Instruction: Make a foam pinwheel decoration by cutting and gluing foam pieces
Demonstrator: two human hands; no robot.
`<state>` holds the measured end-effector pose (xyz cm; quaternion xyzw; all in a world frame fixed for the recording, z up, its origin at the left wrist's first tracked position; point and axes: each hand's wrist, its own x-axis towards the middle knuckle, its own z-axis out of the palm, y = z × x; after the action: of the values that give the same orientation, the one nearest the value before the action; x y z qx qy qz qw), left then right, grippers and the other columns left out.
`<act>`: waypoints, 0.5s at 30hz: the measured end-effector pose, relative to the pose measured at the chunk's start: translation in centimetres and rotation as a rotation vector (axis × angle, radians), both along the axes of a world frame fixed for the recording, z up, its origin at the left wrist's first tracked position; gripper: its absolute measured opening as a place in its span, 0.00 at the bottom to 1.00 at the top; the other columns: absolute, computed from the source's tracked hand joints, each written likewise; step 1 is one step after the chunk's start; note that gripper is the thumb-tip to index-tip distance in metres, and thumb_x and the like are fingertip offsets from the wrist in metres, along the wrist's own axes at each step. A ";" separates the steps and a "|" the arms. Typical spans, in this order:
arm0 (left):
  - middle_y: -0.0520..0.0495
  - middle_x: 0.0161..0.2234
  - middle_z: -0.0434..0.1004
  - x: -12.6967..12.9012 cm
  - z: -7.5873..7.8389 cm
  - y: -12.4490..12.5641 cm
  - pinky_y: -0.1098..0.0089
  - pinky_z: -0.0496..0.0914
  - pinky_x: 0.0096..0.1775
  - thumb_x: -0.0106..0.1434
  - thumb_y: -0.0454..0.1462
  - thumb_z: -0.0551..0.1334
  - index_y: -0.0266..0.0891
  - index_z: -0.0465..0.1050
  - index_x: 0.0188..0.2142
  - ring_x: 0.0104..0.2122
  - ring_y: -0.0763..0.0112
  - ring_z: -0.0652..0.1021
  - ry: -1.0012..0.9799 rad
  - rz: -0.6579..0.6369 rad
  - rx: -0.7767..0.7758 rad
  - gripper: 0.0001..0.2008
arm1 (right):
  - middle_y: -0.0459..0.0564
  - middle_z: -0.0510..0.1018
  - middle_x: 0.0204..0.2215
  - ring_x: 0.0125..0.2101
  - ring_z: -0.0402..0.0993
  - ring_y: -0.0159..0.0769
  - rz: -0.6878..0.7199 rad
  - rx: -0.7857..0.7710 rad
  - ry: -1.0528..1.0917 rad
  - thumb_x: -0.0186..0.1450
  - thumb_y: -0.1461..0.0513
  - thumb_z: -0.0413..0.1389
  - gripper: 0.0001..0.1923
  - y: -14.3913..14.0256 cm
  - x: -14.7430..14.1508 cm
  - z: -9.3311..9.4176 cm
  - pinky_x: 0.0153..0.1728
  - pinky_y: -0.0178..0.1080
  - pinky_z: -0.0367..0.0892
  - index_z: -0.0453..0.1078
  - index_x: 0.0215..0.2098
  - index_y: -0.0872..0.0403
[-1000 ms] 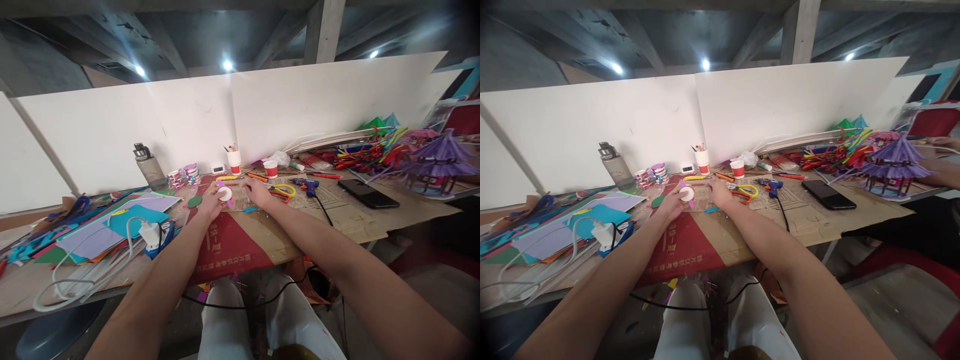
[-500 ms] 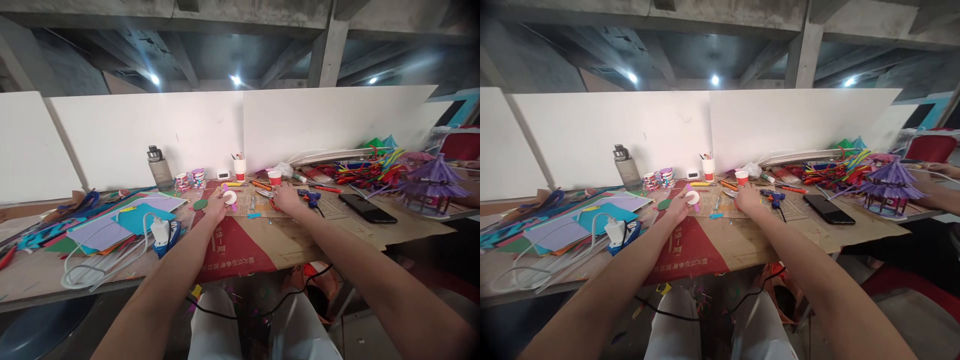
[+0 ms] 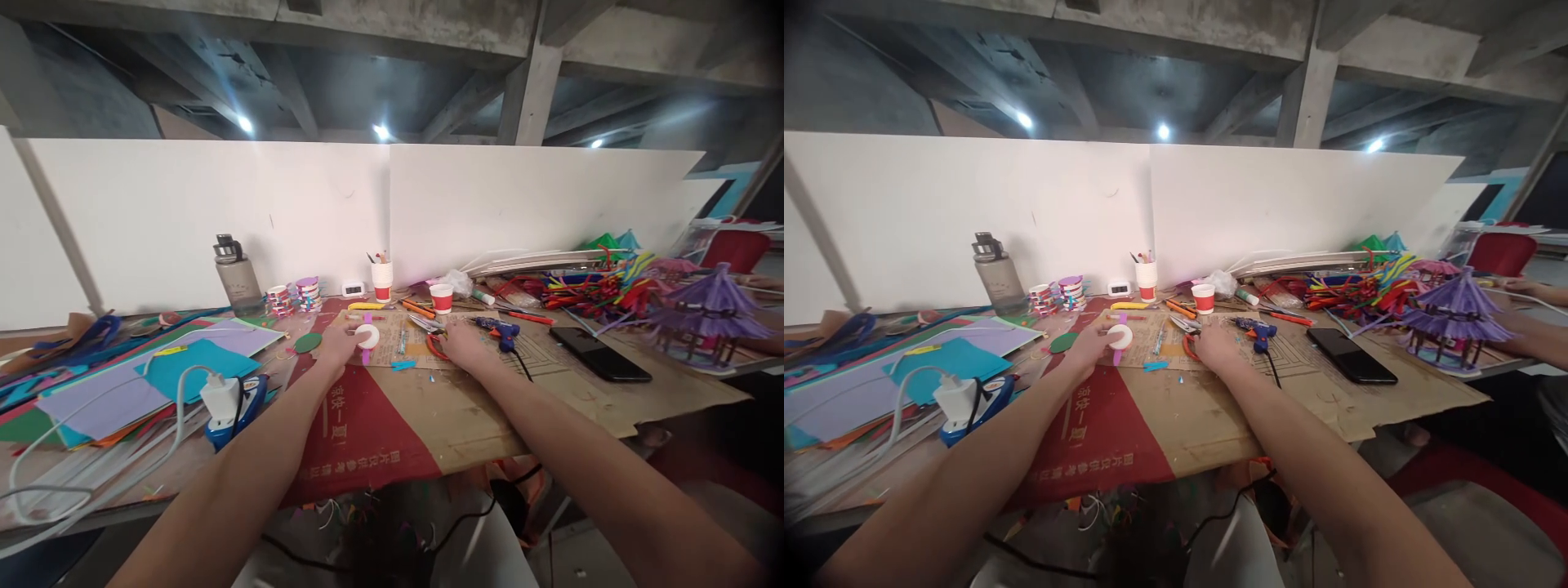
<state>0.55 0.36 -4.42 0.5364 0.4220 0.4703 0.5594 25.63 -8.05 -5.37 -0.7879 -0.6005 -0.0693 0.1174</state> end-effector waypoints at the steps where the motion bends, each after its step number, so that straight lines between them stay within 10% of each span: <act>1: 0.47 0.25 0.78 0.1 -0.1 0.0 0.74 0.67 0.23 0.46 0.30 0.73 0.34 0.79 0.35 0.21 0.71 0.75 0.045 0.014 0.033 0.14 | 0.67 0.77 0.51 0.51 0.75 0.49 -0.006 -0.003 0.001 0.71 0.57 0.49 0.17 0.0 0.1 0.0 0.47 0.42 0.68 0.75 0.48 0.57; 15: 0.50 0.19 0.74 0.6 -1.1 -0.6 0.72 0.66 0.22 0.51 0.30 0.70 0.36 0.76 0.32 0.15 0.73 0.70 0.259 0.021 0.071 0.07 | 0.71 0.75 0.52 0.54 0.71 0.51 0.026 -0.061 0.015 0.72 0.59 0.47 0.19 -0.2 0.6 -0.5 0.52 0.44 0.64 0.71 0.51 0.65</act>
<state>1.16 -0.26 -5.48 0.6075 0.4794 0.4178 0.4759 26.26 -8.22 -5.85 -0.7837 -0.6116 -0.0438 0.0987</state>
